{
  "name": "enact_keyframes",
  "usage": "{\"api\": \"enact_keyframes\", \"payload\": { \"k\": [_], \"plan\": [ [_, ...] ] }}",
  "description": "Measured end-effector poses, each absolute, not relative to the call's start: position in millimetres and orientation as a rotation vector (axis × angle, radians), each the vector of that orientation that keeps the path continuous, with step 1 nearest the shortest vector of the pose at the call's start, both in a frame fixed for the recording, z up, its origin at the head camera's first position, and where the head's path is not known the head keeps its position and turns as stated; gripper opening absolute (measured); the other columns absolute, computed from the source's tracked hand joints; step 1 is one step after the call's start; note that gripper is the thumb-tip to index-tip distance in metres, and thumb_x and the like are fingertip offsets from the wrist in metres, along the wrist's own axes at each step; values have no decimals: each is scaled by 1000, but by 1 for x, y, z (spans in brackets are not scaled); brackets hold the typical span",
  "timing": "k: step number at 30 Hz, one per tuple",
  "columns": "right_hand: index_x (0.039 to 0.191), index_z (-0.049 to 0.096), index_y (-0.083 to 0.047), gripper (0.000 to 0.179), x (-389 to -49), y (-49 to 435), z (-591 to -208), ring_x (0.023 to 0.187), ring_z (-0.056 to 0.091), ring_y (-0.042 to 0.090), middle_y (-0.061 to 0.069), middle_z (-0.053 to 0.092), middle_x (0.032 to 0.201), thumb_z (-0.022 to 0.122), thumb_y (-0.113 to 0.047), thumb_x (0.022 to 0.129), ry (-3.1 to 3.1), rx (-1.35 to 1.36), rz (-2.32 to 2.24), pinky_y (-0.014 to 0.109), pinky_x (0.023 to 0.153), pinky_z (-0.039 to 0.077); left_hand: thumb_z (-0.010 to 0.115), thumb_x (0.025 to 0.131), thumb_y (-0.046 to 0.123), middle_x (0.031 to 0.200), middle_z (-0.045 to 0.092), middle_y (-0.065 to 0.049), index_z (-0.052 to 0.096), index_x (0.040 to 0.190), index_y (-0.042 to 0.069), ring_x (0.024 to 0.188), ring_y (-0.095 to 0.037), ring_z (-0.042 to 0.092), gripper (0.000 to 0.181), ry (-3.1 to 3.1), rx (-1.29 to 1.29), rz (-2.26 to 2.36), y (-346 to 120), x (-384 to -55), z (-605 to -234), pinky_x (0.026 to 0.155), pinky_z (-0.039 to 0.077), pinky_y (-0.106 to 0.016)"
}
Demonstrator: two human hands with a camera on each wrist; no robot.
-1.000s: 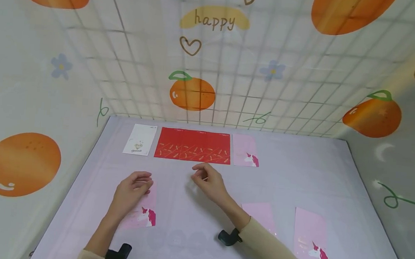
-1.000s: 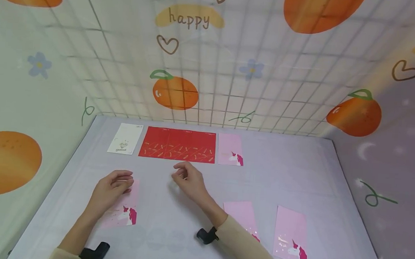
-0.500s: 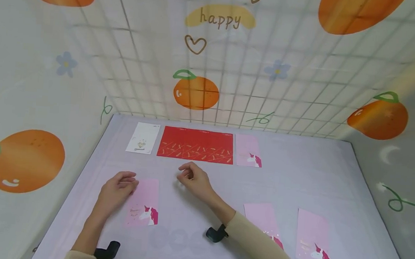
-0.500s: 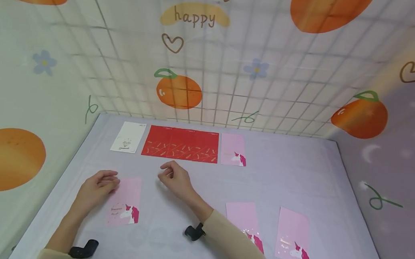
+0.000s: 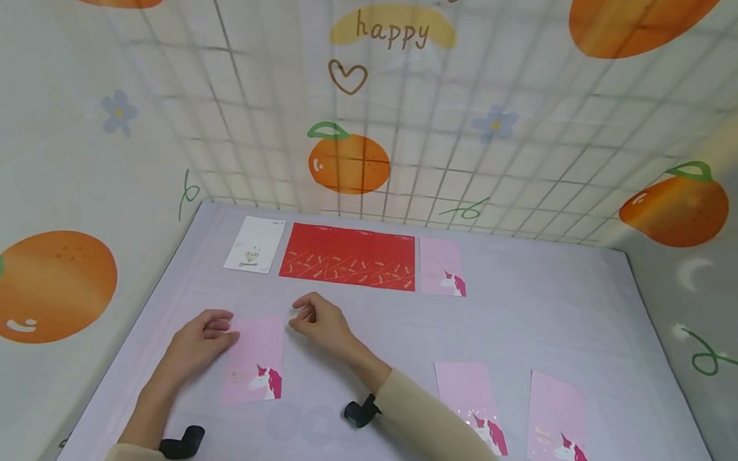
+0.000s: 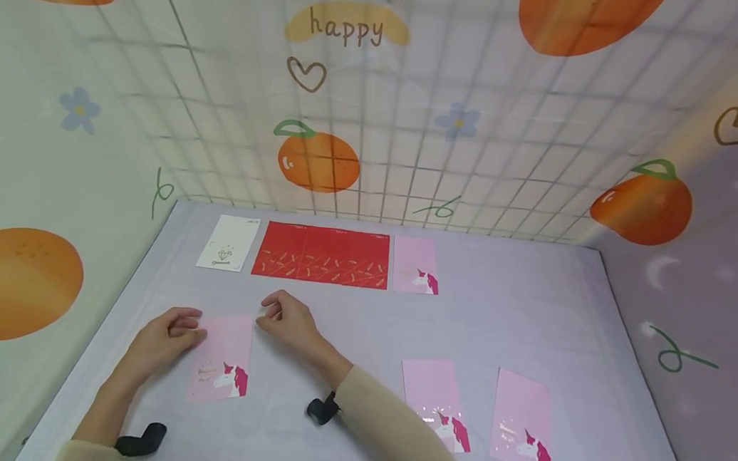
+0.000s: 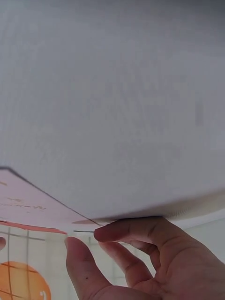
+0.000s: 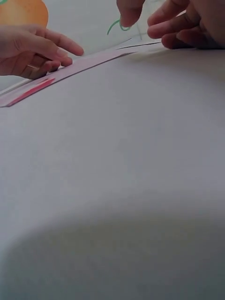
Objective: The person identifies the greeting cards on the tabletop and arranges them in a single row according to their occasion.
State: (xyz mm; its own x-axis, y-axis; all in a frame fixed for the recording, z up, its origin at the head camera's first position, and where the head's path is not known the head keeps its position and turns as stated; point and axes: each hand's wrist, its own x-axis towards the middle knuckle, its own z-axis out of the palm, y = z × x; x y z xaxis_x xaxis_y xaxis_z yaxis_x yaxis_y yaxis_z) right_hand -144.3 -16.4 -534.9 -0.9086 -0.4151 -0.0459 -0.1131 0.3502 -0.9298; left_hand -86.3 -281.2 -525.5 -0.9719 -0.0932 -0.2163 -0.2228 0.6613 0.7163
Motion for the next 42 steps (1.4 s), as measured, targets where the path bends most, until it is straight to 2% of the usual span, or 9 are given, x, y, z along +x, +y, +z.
{"api": "enact_keyframes", "payload": {
  "k": [7,12,21,37,42],
  "plan": [
    [115,63,-12,32,-145,-27,-537,74,57,8,-8,60,85,78,-20,87,2406,-453,-1484,19,66,52,73,92,31,120,61,-18,55,135,6,108,-35,61,53,2712,-242,1153,-280,-87,-527,91,51,-53],
    [113,66,-12,33,-146,-36,-541,77,53,6,-9,57,83,80,-22,85,2532,-528,-1333,18,68,48,75,91,31,118,61,-18,55,136,6,108,-35,60,55,2722,-232,1112,-280,-88,-529,91,52,-54],
    [116,67,-15,39,-140,-44,-536,83,47,8,-8,56,87,82,-29,82,2717,-628,-992,22,73,42,78,87,26,112,59,-15,55,135,5,100,-31,58,57,2743,-187,1048,-279,-89,-532,83,55,-47],
    [118,67,-18,41,-140,-44,-534,85,46,8,-9,55,87,81,-32,83,2734,-638,-925,22,74,41,78,88,21,113,58,-19,48,127,2,98,-32,57,53,2707,-180,1055,-274,-89,-524,85,55,-48],
    [118,65,-18,41,-140,-44,-535,85,46,8,-9,54,87,82,-31,83,2731,-632,-941,22,75,41,76,89,20,110,59,-18,49,123,1,96,-31,56,47,2708,-166,1030,-274,-90,-526,83,54,-46]
  ]
}}
